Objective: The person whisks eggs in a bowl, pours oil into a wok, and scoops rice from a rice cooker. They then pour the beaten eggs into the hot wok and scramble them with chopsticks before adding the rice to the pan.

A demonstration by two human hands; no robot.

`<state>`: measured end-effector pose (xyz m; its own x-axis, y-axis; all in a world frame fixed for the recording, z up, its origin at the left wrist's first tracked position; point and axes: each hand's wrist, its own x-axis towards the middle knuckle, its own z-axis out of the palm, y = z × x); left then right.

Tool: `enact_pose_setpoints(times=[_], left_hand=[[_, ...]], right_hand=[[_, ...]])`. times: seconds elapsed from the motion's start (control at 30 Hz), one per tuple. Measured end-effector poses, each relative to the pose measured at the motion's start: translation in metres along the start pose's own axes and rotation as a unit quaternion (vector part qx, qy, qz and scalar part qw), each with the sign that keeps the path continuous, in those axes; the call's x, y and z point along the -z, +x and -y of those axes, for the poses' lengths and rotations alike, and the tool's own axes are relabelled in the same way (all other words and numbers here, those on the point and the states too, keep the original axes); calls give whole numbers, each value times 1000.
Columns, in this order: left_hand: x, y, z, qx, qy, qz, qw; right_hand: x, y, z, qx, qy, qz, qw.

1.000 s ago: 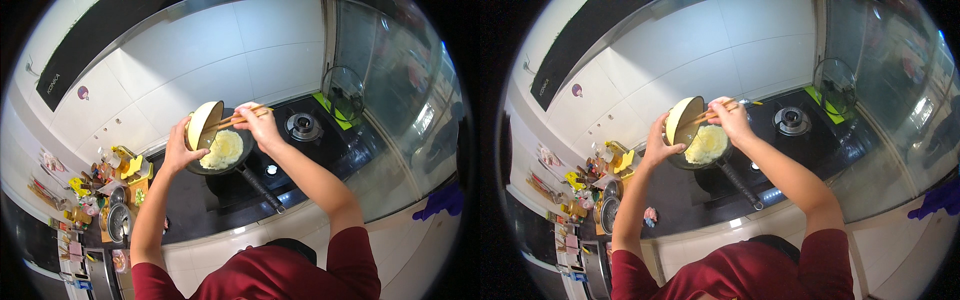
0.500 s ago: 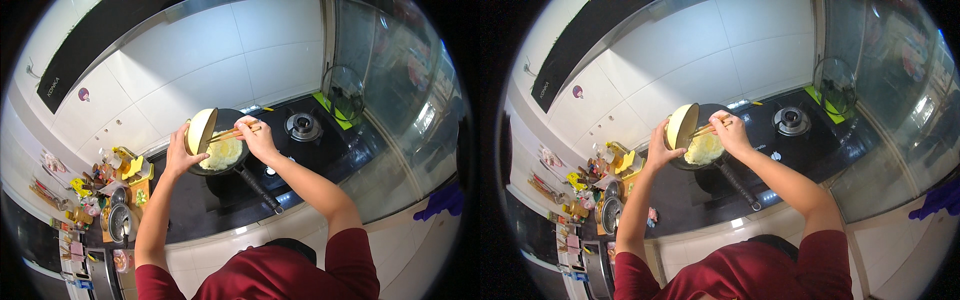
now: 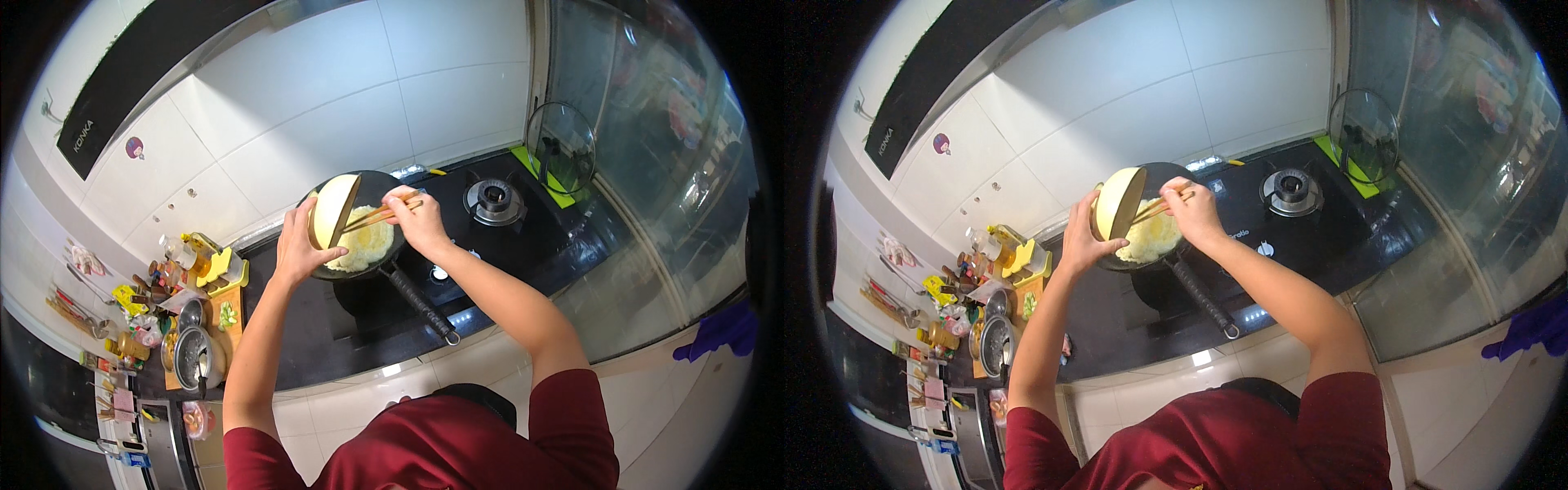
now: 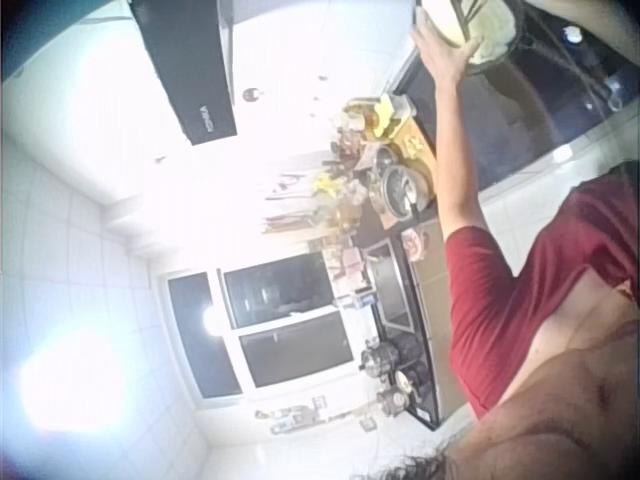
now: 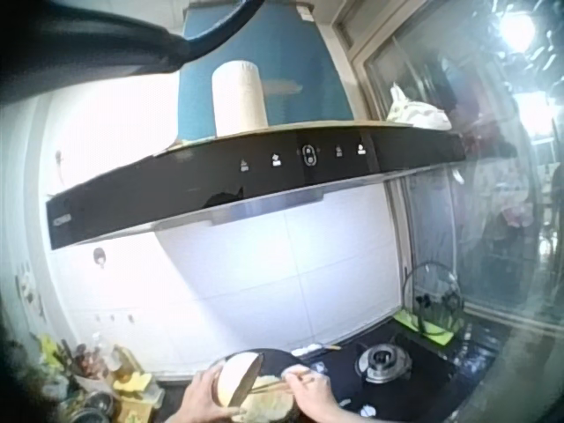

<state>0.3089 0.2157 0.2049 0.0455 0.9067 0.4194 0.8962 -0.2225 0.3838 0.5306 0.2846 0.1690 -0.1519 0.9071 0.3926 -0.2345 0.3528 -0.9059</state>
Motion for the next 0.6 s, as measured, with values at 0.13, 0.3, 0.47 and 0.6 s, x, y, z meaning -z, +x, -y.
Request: enact_pose_setpoints(times=[0.13,0.3,0.47,0.6], left_hand=[[0,-6,5,-2,-7,-9,1000],[-3,-4,-1,-5,16,-19,1000],[-6,-5,-2,-3,7,-24,1000],[-3,-10,-4,7,10,-33,999]], right_hand=[[-9,-11,15,42,72,-7,997],[0,-6,1,36,-48,-25,998],[-11,-13,11,36,24,39,998],[-2,-5,13,22,-11,5,1000]])
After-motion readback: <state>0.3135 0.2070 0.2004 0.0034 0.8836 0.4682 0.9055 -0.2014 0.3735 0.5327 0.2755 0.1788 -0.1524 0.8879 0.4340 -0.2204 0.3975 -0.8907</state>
